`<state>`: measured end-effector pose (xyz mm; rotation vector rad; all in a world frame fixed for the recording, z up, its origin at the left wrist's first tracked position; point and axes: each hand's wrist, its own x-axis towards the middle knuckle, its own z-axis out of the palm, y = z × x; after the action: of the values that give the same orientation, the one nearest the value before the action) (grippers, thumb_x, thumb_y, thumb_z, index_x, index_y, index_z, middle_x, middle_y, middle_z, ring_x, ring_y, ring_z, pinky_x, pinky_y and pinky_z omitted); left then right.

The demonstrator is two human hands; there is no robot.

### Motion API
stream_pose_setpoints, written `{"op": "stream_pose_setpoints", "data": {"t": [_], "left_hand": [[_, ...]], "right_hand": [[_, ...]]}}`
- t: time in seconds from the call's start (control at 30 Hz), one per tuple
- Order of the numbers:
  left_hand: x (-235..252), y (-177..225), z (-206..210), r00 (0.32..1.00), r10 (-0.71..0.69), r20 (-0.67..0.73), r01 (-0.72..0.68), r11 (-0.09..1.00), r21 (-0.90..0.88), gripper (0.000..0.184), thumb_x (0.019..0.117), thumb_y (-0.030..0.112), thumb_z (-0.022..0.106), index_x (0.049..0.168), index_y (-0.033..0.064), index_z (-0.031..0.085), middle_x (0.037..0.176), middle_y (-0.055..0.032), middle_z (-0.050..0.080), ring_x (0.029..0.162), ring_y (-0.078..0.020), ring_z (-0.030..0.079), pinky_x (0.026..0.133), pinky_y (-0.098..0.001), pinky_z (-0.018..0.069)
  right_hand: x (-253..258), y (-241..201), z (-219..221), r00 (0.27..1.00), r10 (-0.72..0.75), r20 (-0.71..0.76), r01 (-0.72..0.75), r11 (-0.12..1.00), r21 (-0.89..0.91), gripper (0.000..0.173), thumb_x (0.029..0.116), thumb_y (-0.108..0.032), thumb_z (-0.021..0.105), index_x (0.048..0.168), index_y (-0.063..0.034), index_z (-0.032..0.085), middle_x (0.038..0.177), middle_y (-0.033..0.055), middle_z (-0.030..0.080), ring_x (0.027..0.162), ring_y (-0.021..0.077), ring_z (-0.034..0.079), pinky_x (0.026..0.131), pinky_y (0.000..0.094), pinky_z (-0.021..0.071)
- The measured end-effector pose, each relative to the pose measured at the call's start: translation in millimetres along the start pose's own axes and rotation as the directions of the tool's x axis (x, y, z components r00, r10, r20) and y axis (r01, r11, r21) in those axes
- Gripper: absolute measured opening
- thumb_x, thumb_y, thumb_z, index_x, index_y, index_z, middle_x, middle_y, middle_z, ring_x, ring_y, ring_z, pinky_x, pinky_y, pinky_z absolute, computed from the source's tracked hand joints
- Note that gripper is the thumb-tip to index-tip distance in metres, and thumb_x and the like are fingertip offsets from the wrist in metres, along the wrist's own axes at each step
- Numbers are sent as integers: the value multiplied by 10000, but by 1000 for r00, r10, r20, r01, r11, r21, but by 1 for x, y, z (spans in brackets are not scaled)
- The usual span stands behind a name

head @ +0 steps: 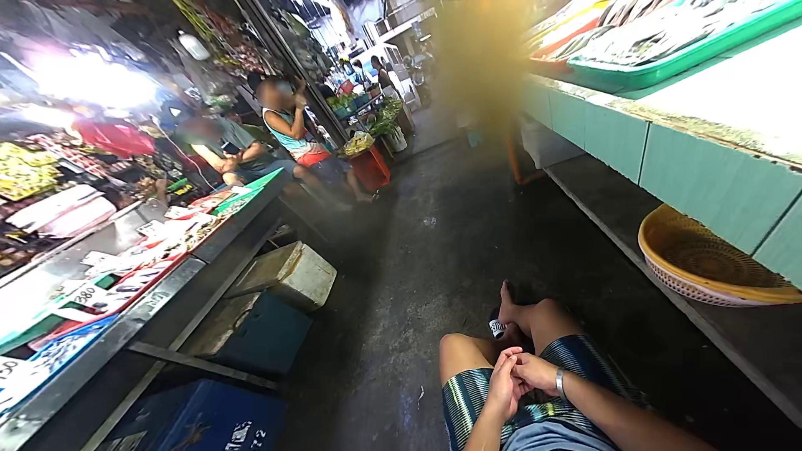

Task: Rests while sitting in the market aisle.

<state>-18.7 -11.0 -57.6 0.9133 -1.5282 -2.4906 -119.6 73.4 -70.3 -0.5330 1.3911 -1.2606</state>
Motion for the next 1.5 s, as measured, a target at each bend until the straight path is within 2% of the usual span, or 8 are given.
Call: {"op": "stream_pose_setpoints", "data": {"t": [0.3,0.47,0.67,0.9,1.5], "left_hand": [[2,-2,-3,1000,-1,15,1,1000,13,373,1129,294,337,1421,115,485,1081,-187,683,894,-294,699,807,-452,593],[-2,0,0,1000,17,-10,-17,999,-35,365,1128,280,332,1410,100,477,1092,-183,677,914,-297,698,814,-457,592],[3,-1,-4,1000,1,29,-1,1000,18,380,1130,299,330,1426,117,482,1092,-187,682,913,-295,697,821,-454,589],[-1,0,-2,1000,25,4,-25,999,-24,366,1128,278,326,1409,100,480,1079,-178,679,914,-295,696,820,-461,589],[2,-2,-1,1000,3,4,-3,1000,-12,367,1127,291,342,1411,111,491,1071,-181,682,899,-294,698,810,-456,593]], "right_hand": [[1,1,-2,1000,16,18,-17,1000,21,252,1086,-208,501,1208,-25,625,914,100,718,794,177,719,756,375,612],[3,1,1,1000,4,11,-5,1000,9,260,1079,-212,499,1199,-23,632,924,110,716,798,187,718,759,391,610],[1,0,-2,1000,12,14,-13,1000,3,254,1082,-206,501,1204,-23,630,922,107,720,798,182,719,759,378,610],[1,-2,2,1000,11,11,-11,1000,0,264,1082,-195,489,1238,-22,615,952,116,709,817,188,710,765,394,603],[0,0,-1,1000,19,4,-19,1000,3,250,1082,-204,501,1209,-26,622,907,105,709,781,182,712,742,381,609]]}}
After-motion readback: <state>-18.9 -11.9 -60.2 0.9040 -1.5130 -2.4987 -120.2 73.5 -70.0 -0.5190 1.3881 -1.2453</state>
